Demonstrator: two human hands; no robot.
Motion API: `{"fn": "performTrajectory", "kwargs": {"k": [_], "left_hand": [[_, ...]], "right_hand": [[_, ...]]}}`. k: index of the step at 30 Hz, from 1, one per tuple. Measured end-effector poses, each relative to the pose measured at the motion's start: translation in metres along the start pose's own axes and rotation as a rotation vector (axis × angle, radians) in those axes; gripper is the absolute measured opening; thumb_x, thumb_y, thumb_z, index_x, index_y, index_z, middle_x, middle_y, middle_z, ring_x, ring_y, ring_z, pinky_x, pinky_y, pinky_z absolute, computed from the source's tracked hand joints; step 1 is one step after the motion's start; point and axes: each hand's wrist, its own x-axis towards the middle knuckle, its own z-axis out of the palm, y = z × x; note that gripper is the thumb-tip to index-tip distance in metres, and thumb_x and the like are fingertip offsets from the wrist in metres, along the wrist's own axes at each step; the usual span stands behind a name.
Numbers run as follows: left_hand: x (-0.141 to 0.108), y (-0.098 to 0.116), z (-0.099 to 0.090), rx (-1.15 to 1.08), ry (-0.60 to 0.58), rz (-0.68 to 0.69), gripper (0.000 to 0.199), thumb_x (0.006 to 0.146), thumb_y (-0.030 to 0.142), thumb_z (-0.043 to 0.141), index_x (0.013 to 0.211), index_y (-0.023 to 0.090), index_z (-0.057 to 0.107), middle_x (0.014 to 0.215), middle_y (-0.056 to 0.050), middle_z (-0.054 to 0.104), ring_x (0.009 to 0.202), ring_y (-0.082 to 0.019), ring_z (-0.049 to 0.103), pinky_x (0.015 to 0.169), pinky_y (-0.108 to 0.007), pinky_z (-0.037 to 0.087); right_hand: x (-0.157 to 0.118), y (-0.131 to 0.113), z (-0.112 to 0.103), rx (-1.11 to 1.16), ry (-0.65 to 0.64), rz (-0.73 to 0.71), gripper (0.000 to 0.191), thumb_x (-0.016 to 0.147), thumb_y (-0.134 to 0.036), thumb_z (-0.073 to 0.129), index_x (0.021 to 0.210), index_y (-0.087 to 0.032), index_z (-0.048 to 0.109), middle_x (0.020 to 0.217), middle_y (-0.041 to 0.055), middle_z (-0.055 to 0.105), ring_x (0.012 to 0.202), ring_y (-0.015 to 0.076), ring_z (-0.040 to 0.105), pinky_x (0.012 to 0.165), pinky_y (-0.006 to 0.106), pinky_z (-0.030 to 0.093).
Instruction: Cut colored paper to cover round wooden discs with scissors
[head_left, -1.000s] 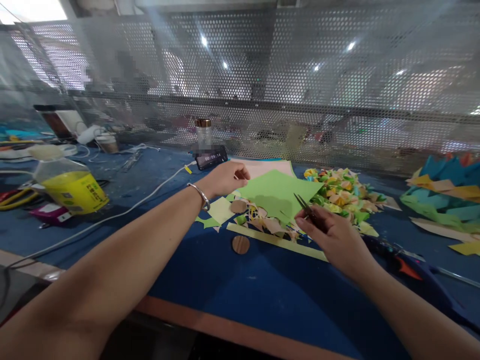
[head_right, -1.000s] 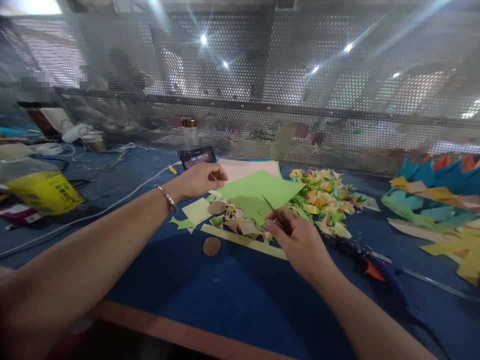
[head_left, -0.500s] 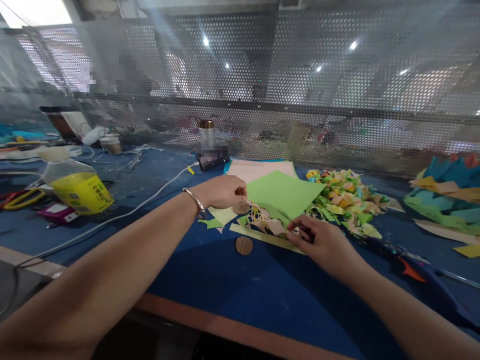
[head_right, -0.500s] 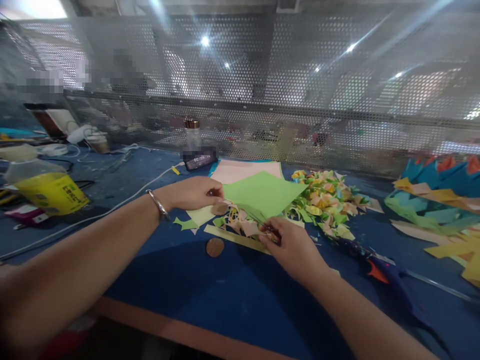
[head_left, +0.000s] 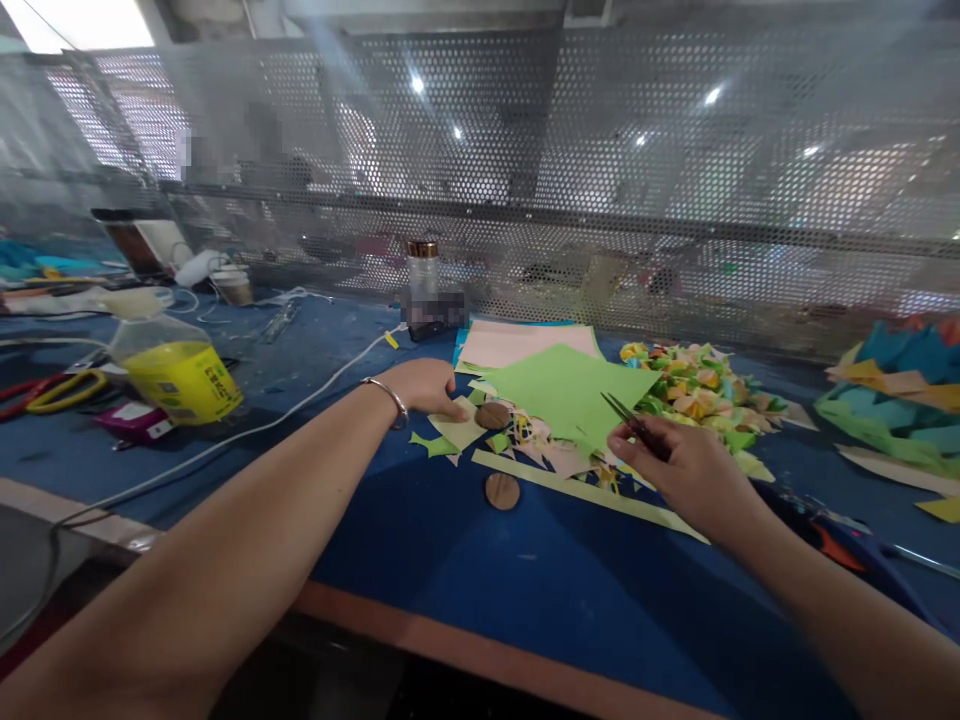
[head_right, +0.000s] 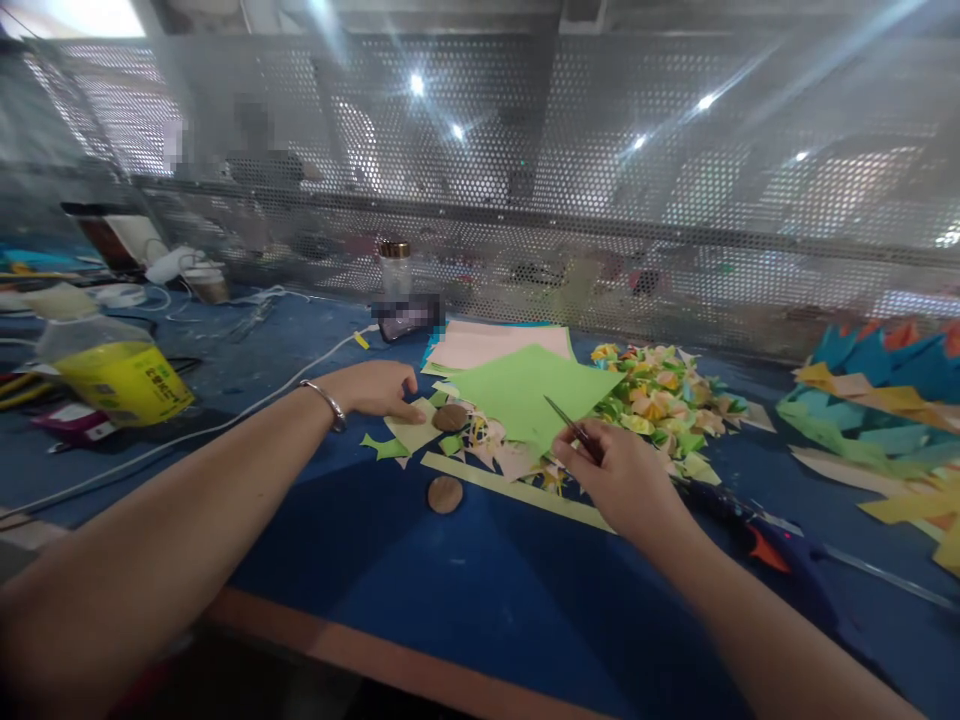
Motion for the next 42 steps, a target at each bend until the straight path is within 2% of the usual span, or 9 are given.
{"fn": "performTrajectory", "kwargs": {"k": [7, 13, 17, 19, 21, 24, 29, 35, 42], "left_hand": [[0.009, -0.008, -0.001, -0.004, -0.133, -0.13, 0.035, 0.063, 0.054, 0.076, 0.066, 0.02, 0.069, 0.06, -0.001, 0.061, 0.062, -0.017, 0.052, 0.06, -0.028, 0.035], [0.007, -0.003, 0.002, -0.108, -0.024, -0.052, 0.039, 0.061, 0.043, 0.079, 0.089, 0.018, 0.071, 0.089, -0.007, 0.069, 0.076, -0.019, 0.059, 0.064, -0.027, 0.041], [0.009, 0.002, 0.001, -0.072, -0.121, -0.016, 0.02, 0.069, 0.037, 0.071, 0.072, 0.019, 0.063, 0.076, -0.004, 0.065, 0.069, -0.018, 0.054, 0.062, -0.028, 0.036], [0.008, 0.003, -0.004, -0.04, -0.11, -0.013, 0.018, 0.07, 0.034, 0.068, 0.067, 0.02, 0.058, 0.069, -0.002, 0.06, 0.065, -0.017, 0.051, 0.061, -0.029, 0.034], [0.003, 0.005, -0.012, -0.023, -0.026, -0.015, 0.017, 0.071, 0.031, 0.066, 0.066, 0.02, 0.055, 0.066, -0.001, 0.057, 0.063, -0.016, 0.05, 0.061, -0.029, 0.033], [-0.007, 0.014, -0.021, -0.112, 0.219, -0.001, 0.016, 0.074, 0.03, 0.066, 0.073, 0.019, 0.055, 0.069, -0.001, 0.058, 0.066, -0.015, 0.052, 0.065, -0.03, 0.036], [-0.014, 0.051, -0.008, -0.692, 0.452, 0.083, 0.022, 0.077, 0.026, 0.07, 0.083, 0.019, 0.049, 0.074, 0.0, 0.056, 0.067, -0.013, 0.055, 0.063, -0.028, 0.046], [-0.008, 0.092, 0.031, -1.058, 0.264, 0.188, 0.031, 0.073, 0.02, 0.073, 0.093, 0.019, 0.048, 0.089, 0.0, 0.057, 0.072, -0.01, 0.058, 0.064, -0.025, 0.053], [-0.016, 0.111, 0.042, -1.285, 0.047, 0.148, 0.031, 0.073, 0.022, 0.077, 0.098, 0.016, 0.059, 0.094, -0.003, 0.063, 0.075, -0.012, 0.064, 0.066, -0.026, 0.056]], "right_hand": [[0.007, -0.021, -0.004, 0.054, 0.007, -0.043, 0.033, 0.086, -0.052, 0.059, 0.074, -0.021, 0.066, 0.066, 0.0028, 0.064, 0.061, 0.0192, 0.056, 0.054, 0.029, 0.04], [0.014, -0.026, 0.008, 0.178, 0.028, -0.04, 0.033, 0.084, -0.051, 0.059, 0.072, -0.021, 0.063, 0.063, 0.0003, 0.058, 0.06, 0.017, 0.053, 0.057, 0.029, 0.041], [0.015, -0.021, 0.014, 0.174, -0.007, -0.063, 0.033, 0.083, -0.052, 0.058, 0.069, -0.022, 0.061, 0.058, -0.0006, 0.055, 0.057, 0.017, 0.051, 0.056, 0.03, 0.039], [0.014, -0.018, 0.014, 0.179, -0.012, -0.064, 0.033, 0.083, -0.052, 0.057, 0.07, -0.022, 0.061, 0.058, -0.0009, 0.055, 0.057, 0.0173, 0.051, 0.056, 0.03, 0.038], [0.013, -0.017, 0.013, 0.192, 0.004, -0.052, 0.033, 0.083, -0.052, 0.058, 0.07, -0.022, 0.06, 0.059, -0.0011, 0.054, 0.058, 0.0172, 0.05, 0.057, 0.03, 0.038], [0.013, -0.017, 0.012, 0.254, 0.029, -0.024, 0.032, 0.084, -0.051, 0.059, 0.072, -0.021, 0.061, 0.062, -0.0006, 0.054, 0.06, 0.0164, 0.049, 0.057, 0.029, 0.038], [0.01, -0.021, 0.013, 0.392, 0.043, 0.023, 0.034, 0.084, -0.054, 0.062, 0.077, -0.021, 0.062, 0.056, -0.0056, 0.041, 0.049, 0.0117, 0.033, 0.047, 0.027, 0.028], [0.009, -0.021, 0.012, 0.547, 0.09, 0.081, 0.045, 0.08, -0.064, 0.065, 0.09, -0.021, 0.061, 0.057, -0.0085, 0.035, 0.046, 0.0099, 0.027, 0.041, 0.026, 0.021], [0.006, -0.021, 0.009, 0.482, 0.039, 0.041, 0.04, 0.081, -0.059, 0.066, 0.083, -0.019, 0.062, 0.058, -0.0059, 0.042, 0.048, 0.0102, 0.031, 0.043, 0.026, 0.024]]}}
